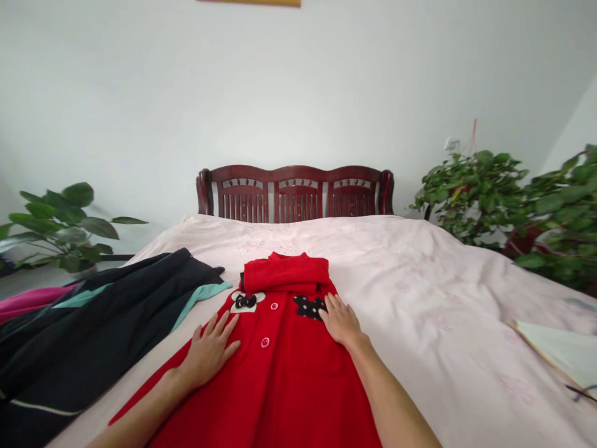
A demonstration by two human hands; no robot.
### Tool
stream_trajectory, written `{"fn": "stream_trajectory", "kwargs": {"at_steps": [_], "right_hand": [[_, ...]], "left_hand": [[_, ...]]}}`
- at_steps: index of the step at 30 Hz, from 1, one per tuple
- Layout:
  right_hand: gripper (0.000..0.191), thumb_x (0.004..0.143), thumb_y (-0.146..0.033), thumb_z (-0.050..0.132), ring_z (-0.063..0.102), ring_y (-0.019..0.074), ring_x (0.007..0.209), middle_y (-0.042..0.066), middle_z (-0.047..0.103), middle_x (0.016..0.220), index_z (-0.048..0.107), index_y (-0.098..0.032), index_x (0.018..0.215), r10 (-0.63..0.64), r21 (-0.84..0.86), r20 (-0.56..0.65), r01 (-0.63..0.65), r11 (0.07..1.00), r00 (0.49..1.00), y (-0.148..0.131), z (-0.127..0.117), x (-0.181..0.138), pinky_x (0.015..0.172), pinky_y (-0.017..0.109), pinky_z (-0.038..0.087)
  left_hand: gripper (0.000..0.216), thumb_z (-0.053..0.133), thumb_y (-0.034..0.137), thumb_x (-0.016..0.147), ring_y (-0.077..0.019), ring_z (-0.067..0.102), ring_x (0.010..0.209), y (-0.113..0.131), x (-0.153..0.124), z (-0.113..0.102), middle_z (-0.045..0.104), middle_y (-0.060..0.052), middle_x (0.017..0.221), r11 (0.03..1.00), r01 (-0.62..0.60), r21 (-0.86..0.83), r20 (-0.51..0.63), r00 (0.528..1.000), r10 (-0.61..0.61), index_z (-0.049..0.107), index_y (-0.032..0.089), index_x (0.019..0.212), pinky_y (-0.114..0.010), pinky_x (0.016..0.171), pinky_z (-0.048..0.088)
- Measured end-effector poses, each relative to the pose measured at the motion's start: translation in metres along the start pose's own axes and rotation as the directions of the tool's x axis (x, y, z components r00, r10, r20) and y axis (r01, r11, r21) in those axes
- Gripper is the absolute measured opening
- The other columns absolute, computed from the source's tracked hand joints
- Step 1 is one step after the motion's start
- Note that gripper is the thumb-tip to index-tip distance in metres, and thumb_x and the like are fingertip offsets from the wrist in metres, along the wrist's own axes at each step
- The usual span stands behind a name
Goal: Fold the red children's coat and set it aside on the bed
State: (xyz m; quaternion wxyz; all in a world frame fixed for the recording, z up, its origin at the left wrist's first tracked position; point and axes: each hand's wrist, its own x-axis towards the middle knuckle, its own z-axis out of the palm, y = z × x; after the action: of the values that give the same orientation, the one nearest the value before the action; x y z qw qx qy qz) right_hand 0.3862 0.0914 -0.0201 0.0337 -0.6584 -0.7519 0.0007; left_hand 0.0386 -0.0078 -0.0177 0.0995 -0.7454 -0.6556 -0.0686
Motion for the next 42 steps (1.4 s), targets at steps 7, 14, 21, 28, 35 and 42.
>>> {"fn": "stream_trajectory", "kwargs": {"at_steps": [7,14,21,28,35,42], "right_hand": [[0.063,0.099,-0.044,0.022,0.021,0.0237,0.148,0.008,0.024,0.161,0.029,-0.013,0.153,0.013,-0.035,-0.04,-0.014,0.999,0.999,0.01,0.024,-0.002,0.116,0.047,0.024],[0.062,0.098,-0.044,0.023,0.023,0.0248,0.147,0.01,0.027,0.159,0.031,-0.013,0.152,0.008,0.019,-0.05,-0.007,1.0,0.999,0.005,0.014,-0.013,0.116,0.048,0.025],[0.063,0.098,-0.046,0.023,0.021,0.0229,0.148,0.01,0.026,0.16,0.031,-0.015,0.152,-0.023,0.015,-0.049,0.024,1.0,0.999,0.01,0.014,-0.049,0.117,0.046,0.024],[0.063,0.097,-0.048,0.025,0.023,0.0229,0.147,0.01,0.025,0.16,0.032,-0.018,0.152,-0.054,0.0,-0.045,0.054,0.999,0.998,0.02,0.013,-0.109,0.117,0.046,0.025],[0.058,0.095,-0.043,0.035,0.032,0.0248,0.144,0.01,0.03,0.158,0.042,-0.021,0.148,-0.12,-0.05,-0.11,0.115,0.992,0.987,0.024,0.014,-0.166,0.114,0.046,0.033],[0.036,0.088,-0.016,0.041,0.064,0.0247,0.109,0.011,0.072,0.11,0.074,-0.022,0.103,-0.128,-0.082,-0.074,0.122,0.989,0.989,-0.021,-0.05,-0.172,0.106,0.045,0.038]], "left_hand": [[0.056,0.047,0.04,0.093,-0.0387,0.035,0.141,-0.003,-0.02,0.017,0.04,-0.013,0.153,0.999,-0.027,0.032,-0.084,0.996,0.03,0.04,0.029,0.148,-0.062,0.109,0.03],[0.058,0.047,0.043,0.094,-0.0352,0.032,0.143,-0.003,-0.055,0.01,0.035,-0.011,0.156,0.99,-0.137,-0.043,-0.058,0.989,0.135,0.032,0.038,0.15,-0.059,0.11,0.031],[0.062,0.047,0.043,0.094,-0.0314,0.032,0.144,-0.004,-0.098,-0.003,0.034,-0.007,0.158,0.976,-0.206,-0.075,-0.042,0.978,0.204,0.023,0.039,0.152,-0.056,0.112,0.034],[0.061,0.047,0.034,0.094,-0.031,0.031,0.144,-0.001,-0.129,-0.01,0.029,-0.002,0.159,0.972,-0.211,-0.1,-0.001,0.977,0.212,0.024,0.044,0.15,-0.057,0.112,0.034],[0.054,0.054,0.037,0.09,-0.0331,0.042,0.138,-0.008,-0.158,-0.03,0.041,-0.002,0.152,0.938,-0.258,-0.23,0.065,0.958,0.279,0.044,0.043,0.143,-0.055,0.109,0.041],[0.038,0.041,0.034,0.096,-0.0235,0.053,0.13,0.012,-0.124,-0.065,0.064,-0.002,0.133,0.894,-0.113,-0.434,0.108,0.978,0.176,0.069,0.029,0.121,-0.041,0.11,0.043]]}}
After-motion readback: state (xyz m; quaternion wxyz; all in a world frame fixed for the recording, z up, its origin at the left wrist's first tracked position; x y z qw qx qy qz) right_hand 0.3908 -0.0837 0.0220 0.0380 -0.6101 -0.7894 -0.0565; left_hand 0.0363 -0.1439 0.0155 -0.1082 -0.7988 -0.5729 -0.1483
